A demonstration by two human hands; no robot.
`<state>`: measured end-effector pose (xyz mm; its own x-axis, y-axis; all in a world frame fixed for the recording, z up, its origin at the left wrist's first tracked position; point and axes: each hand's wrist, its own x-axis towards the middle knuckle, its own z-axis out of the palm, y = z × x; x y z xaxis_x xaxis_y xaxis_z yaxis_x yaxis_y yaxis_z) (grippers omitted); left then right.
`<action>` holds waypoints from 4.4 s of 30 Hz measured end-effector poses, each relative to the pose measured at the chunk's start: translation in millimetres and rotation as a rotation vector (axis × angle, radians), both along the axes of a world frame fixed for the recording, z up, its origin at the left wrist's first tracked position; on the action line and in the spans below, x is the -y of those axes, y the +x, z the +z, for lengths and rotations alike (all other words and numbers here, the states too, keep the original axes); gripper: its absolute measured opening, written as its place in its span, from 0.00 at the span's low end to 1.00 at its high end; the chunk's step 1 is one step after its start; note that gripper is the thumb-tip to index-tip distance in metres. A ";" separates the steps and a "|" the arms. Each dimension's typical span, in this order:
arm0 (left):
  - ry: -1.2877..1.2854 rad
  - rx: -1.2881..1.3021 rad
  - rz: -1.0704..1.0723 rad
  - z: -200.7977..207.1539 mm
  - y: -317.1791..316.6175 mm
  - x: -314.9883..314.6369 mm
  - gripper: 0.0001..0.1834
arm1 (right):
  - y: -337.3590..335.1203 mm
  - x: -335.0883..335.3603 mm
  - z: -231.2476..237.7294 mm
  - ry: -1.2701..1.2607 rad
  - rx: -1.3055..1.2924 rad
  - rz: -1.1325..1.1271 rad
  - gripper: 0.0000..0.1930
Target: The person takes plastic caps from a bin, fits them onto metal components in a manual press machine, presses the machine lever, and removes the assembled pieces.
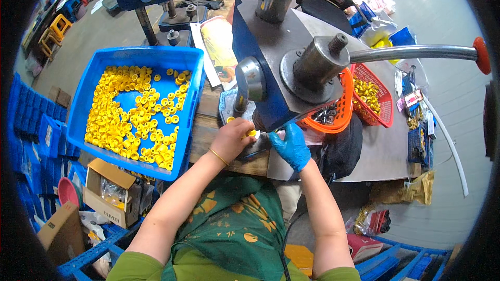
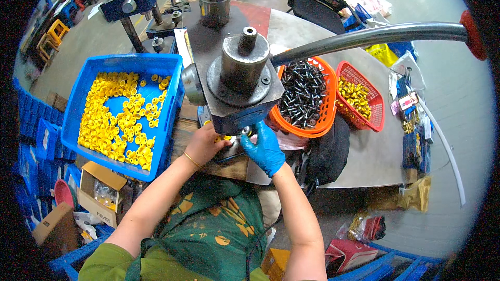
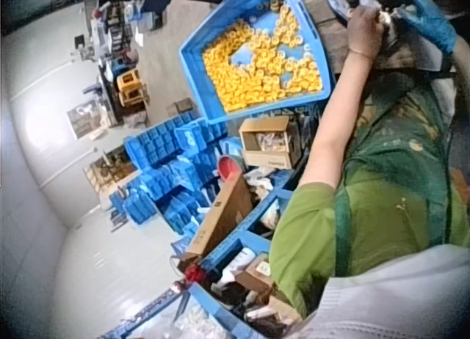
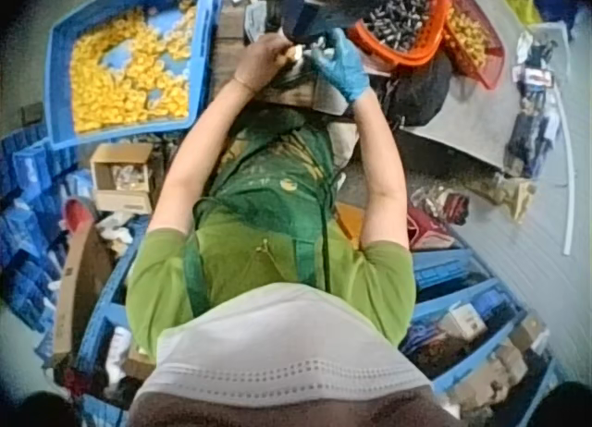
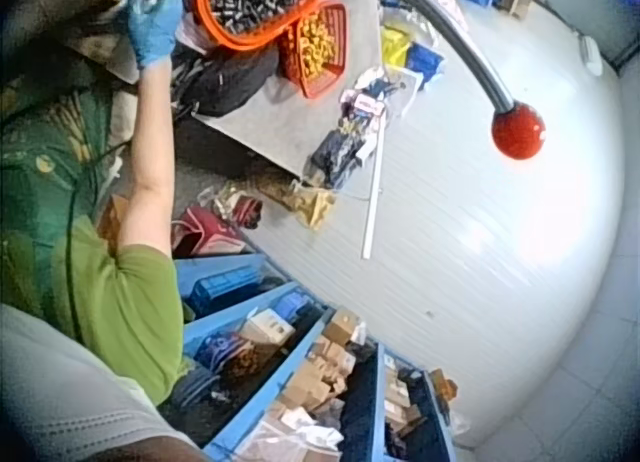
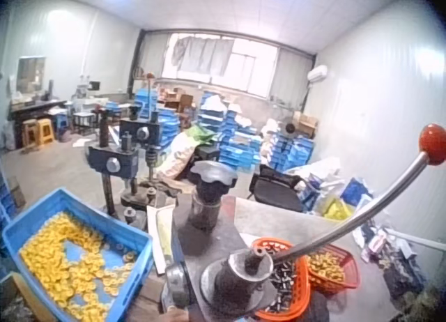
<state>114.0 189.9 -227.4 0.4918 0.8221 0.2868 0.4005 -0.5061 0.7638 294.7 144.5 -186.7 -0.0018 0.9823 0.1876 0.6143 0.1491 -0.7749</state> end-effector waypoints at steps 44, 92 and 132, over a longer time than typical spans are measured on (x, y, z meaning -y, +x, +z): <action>-1.470 1.363 0.301 -13.4 -13.0 3.5 0.13 | 79.8 108.0 126.3 -0.513 -0.243 -0.045 0.34; -0.434 0.189 0.210 -2.5 27.4 5.2 0.12 | 189.6 -48.7 12.0 0.114 1.277 -0.254 0.07; -0.641 0.615 0.325 -28.1 -22.8 20.6 0.10 | -17.1 -0.8 -53.6 0.089 -0.115 -0.095 0.07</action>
